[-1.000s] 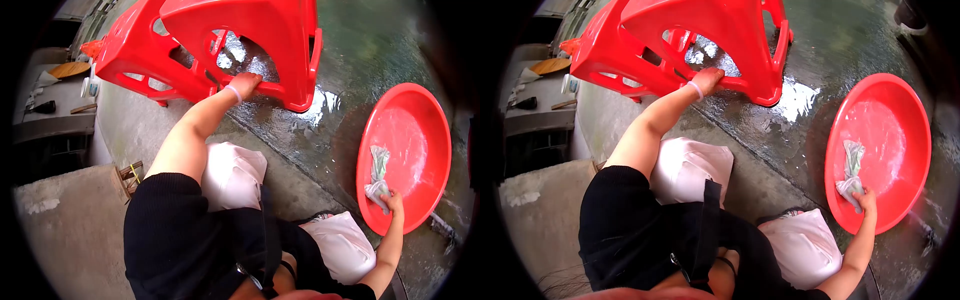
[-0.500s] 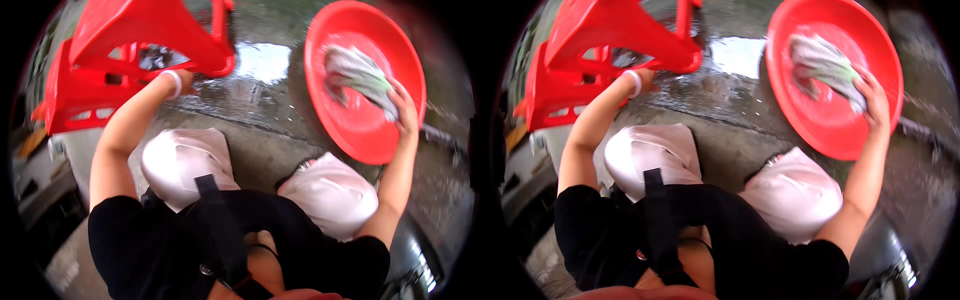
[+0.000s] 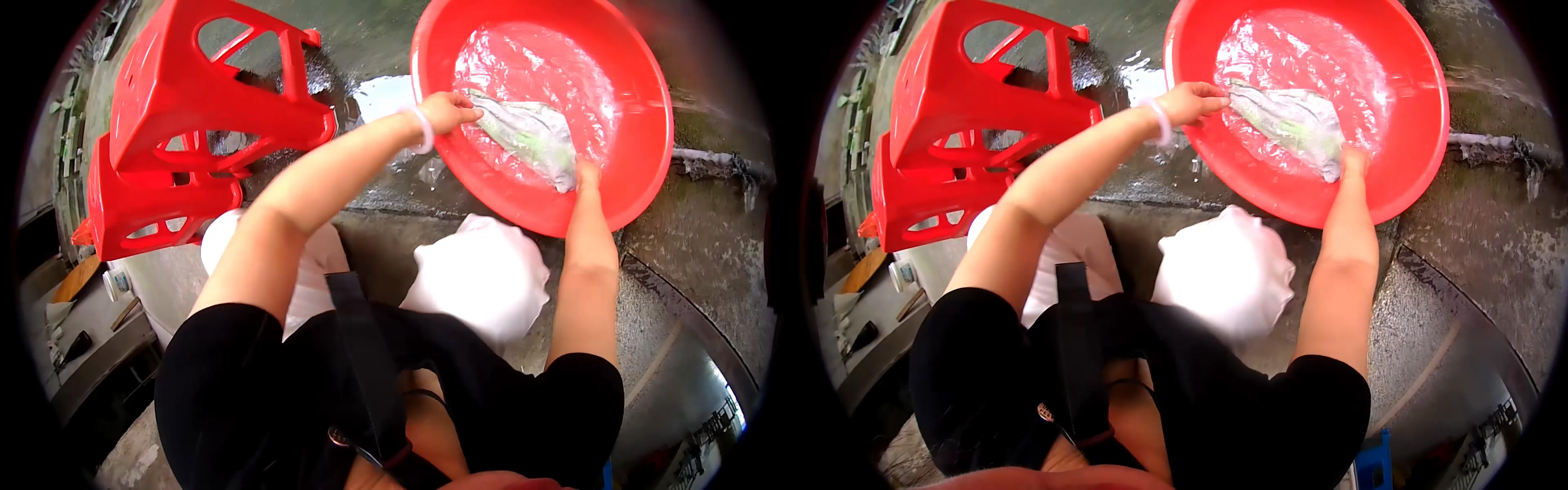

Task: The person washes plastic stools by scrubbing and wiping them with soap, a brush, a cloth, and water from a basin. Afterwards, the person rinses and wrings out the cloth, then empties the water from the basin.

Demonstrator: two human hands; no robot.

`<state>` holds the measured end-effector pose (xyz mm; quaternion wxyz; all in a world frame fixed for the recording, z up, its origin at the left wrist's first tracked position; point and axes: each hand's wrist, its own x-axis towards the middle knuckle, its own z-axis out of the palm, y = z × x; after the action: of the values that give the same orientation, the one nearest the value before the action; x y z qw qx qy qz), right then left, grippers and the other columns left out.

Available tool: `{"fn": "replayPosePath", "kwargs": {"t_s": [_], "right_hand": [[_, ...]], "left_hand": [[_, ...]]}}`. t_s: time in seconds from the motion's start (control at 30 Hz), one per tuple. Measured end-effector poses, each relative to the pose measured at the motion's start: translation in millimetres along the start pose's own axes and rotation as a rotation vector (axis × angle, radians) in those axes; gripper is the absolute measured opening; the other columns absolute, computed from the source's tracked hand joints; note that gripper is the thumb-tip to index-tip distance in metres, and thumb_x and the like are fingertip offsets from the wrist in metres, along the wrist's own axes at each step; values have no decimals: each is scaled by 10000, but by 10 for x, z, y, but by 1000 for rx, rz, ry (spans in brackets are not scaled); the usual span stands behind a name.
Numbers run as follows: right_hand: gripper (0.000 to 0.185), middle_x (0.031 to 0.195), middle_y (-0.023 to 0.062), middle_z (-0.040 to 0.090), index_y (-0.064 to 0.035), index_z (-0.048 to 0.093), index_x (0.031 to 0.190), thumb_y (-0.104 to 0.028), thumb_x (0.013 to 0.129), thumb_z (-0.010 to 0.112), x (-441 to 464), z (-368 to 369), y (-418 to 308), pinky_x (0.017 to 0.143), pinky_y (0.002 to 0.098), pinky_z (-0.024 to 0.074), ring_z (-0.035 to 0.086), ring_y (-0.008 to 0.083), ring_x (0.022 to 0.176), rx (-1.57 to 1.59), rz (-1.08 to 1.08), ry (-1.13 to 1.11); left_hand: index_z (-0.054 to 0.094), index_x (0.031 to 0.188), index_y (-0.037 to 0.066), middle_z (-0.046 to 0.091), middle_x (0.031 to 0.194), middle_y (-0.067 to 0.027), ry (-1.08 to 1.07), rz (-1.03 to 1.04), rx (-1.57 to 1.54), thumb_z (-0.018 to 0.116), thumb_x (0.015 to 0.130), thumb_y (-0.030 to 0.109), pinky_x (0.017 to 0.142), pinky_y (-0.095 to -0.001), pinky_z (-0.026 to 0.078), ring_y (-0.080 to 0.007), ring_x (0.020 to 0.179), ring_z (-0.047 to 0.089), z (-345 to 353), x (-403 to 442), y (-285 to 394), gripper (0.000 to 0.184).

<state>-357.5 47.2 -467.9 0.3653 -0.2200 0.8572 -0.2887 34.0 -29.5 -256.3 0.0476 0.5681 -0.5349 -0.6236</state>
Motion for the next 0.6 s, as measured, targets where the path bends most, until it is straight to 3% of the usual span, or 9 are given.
{"fn": "replayPosePath", "kwargs": {"t_s": [0.1,0.17,0.27,0.3,0.33,0.4,0.47,0.53,0.6], "right_hand": [[806,1384,218,378,-58,352,1366,-488,740,620,-138,-27,-422,1039,515,248,267,331,1333,-457,12,235],[928,1463,193,251,-154,214,1442,-595,718,591,-195,100,-481,1082,533,150,145,376,1368,-457,148,276],[804,1524,93,87,-306,203,1441,-545,770,577,-794,765,-942,1110,500,138,81,400,1374,-757,34,-118],[681,1486,122,229,-239,311,1412,-374,808,597,-753,1031,-848,1091,471,218,207,388,1347,-679,-152,-156],[521,1304,155,489,-124,466,1312,-179,808,585,-463,1304,-679,967,422,397,471,323,1185,-416,-504,-386],[400,1014,114,636,-36,565,1169,-48,770,569,-918,1313,-1177,771,335,496,613,248,898,389,-154,-692],[298,887,87,636,0,585,1070,-33,773,577,-1441,1109,-1689,655,272,496,608,172,770,638,-86,-861],[210,844,81,630,9,595,974,-77,784,613,-1784,950,-1960,632,247,482,597,142,729,605,-217,-1057],[208,858,46,614,6,601,886,-179,804,645,-1997,887,-2099,652,234,461,573,88,748,786,-229,-1136]], "left_hand": [[537,1216,46,595,1127,-83,239,-112,-372,655,826,328,845,-337,439,-183,1007,532,367,513,-58,495],[498,1266,61,545,1229,-112,345,-92,-603,616,837,368,973,-382,345,-232,1142,478,514,1014,-351,540],[512,1254,89,506,1292,-129,502,-182,-614,562,839,471,1037,-422,276,-273,1214,438,723,1370,-513,566],[526,1240,98,496,1307,-132,575,-201,-540,546,837,503,1048,-432,261,-283,1228,428,774,1387,-467,572],[523,1242,109,489,1316,-130,433,-288,-702,532,829,537,1050,-436,259,-288,1233,423,781,1263,-302,594],[517,1245,132,476,1333,-125,136,-461,-1024,504,814,603,1054,-442,255,-300,1242,413,721,901,69,639],[528,1046,148,591,1078,-103,0,-249,-1163,441,812,683,931,-495,388,-289,1028,535,578,1398,-415,591],[527,845,172,577,826,-84,-187,59,-1242,381,861,621,741,-418,462,-272,784,567,385,1568,-682,473],[484,761,161,526,736,-89,-80,55,-1462,402,874,506,694,-389,473,-255,726,560,471,1181,-194,372]]}}
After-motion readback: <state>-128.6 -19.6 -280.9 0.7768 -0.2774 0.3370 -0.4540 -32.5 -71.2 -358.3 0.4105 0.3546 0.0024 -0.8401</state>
